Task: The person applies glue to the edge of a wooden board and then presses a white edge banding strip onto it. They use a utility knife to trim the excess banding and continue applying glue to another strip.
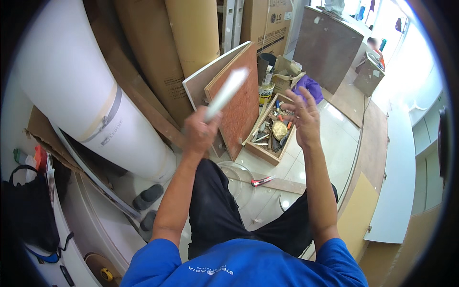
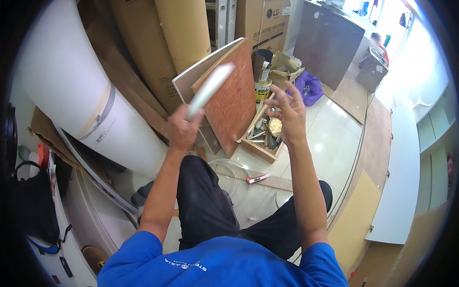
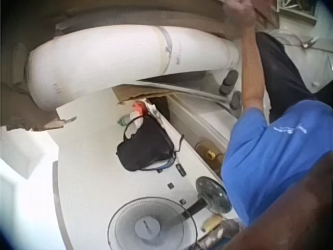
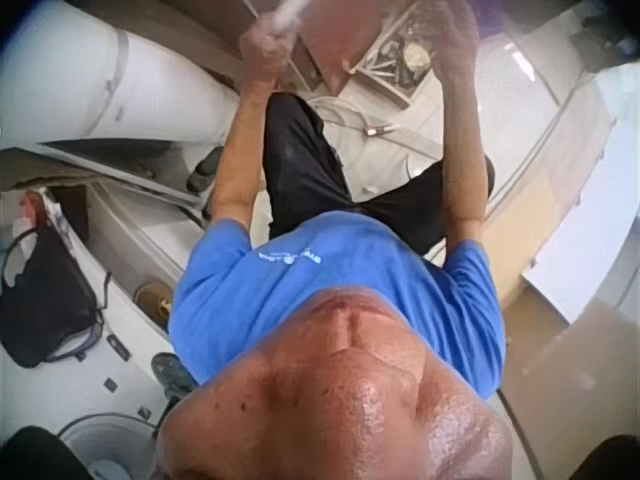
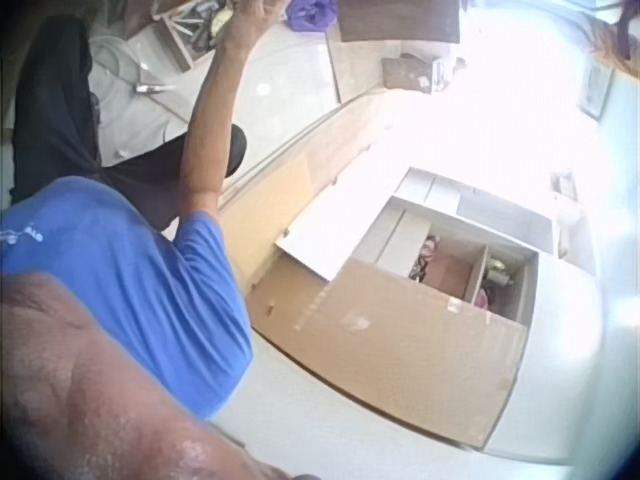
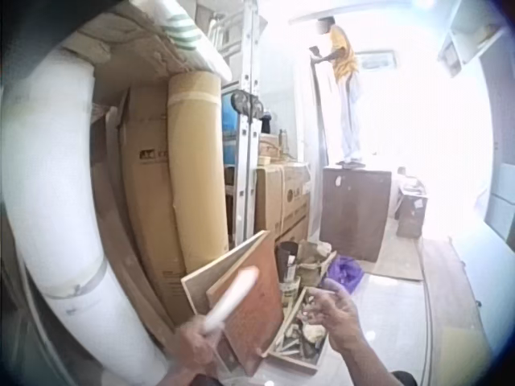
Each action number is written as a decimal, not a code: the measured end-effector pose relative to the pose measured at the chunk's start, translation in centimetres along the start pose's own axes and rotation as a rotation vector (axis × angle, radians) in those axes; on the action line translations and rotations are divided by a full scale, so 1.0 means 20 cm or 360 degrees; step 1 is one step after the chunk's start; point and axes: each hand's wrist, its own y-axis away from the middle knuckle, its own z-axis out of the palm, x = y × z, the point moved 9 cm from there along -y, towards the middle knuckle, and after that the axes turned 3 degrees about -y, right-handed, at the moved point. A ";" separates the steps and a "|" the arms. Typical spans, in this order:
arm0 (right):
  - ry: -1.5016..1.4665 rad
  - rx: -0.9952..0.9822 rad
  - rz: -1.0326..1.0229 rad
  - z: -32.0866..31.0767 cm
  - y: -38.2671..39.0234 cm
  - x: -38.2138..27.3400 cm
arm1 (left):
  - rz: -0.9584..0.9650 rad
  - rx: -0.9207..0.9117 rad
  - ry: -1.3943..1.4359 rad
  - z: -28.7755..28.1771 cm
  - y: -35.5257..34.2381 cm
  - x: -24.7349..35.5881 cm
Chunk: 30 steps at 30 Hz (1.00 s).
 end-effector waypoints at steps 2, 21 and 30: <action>0.0153 -0.0030 0.0093 -0.02 -0.03 0.06 | -0.0361 0.0251 0.0131 -0.09 -0.13 -0.19; 0.0804 -0.0356 0.0570 -0.22 -0.26 0.55 | -0.1046 0.0647 0.1019 0.43 0.10 -0.65; 0.0559 -0.0741 0.0889 -0.15 0.47 0.79 | -0.1007 0.0367 0.1745 0.43 0.27 -0.24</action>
